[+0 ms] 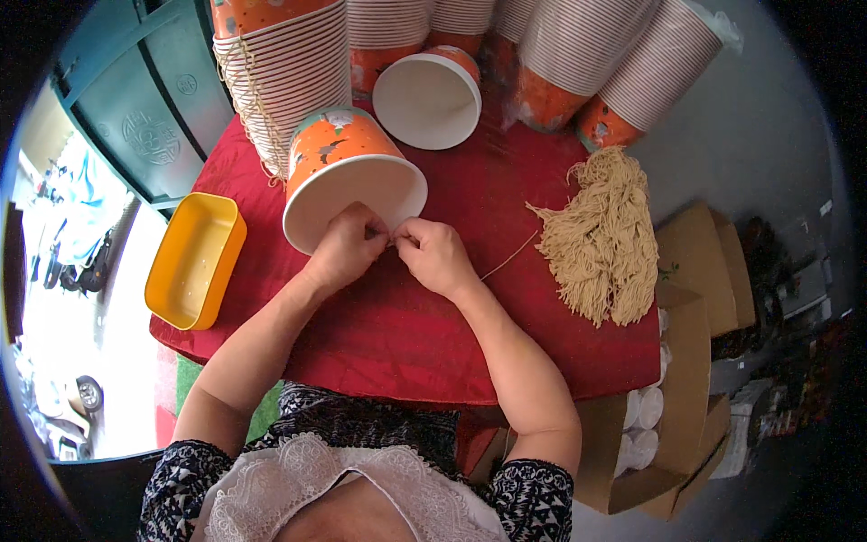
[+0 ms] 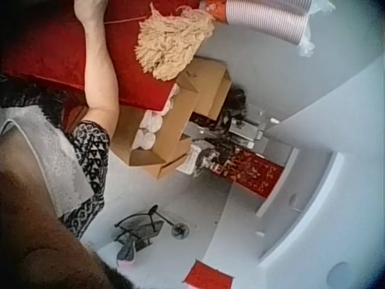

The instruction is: Attaching string handles to decorative paper buckets at a workstation.

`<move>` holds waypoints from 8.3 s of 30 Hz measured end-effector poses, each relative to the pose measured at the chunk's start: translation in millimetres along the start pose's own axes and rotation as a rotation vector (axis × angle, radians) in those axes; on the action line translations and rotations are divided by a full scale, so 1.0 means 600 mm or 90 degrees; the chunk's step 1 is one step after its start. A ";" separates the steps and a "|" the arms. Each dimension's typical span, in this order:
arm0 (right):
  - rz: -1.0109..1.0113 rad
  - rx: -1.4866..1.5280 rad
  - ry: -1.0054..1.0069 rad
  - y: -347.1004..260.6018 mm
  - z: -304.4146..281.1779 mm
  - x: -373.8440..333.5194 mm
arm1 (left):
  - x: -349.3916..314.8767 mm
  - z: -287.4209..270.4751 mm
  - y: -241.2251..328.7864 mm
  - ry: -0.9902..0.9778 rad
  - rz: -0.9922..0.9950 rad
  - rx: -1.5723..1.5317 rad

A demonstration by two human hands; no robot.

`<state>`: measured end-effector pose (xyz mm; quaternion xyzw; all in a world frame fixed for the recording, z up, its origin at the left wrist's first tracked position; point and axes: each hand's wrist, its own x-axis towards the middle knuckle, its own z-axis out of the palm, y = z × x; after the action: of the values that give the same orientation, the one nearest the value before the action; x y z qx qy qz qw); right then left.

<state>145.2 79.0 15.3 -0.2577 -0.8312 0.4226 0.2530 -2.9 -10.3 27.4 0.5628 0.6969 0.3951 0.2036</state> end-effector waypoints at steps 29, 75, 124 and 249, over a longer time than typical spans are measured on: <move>-0.046 -0.094 0.045 -0.008 -0.001 -0.013 | -0.003 0.007 -0.006 0.110 0.027 -0.010; 0.102 -0.149 0.095 -0.012 -0.015 -0.003 | -0.006 0.030 -0.013 0.137 0.073 0.128; -0.167 0.413 -0.150 -0.143 -0.086 -0.293 | -0.091 -0.162 0.051 0.301 -0.077 -0.382; -0.138 -0.108 0.160 -0.204 -0.033 -0.144 | -0.109 -0.186 0.140 -0.346 0.267 0.214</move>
<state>195.4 -27.6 110.1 -0.2380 -0.8488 0.2858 0.3758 -13.4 -103.8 150.0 0.8029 0.5424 0.1451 0.2005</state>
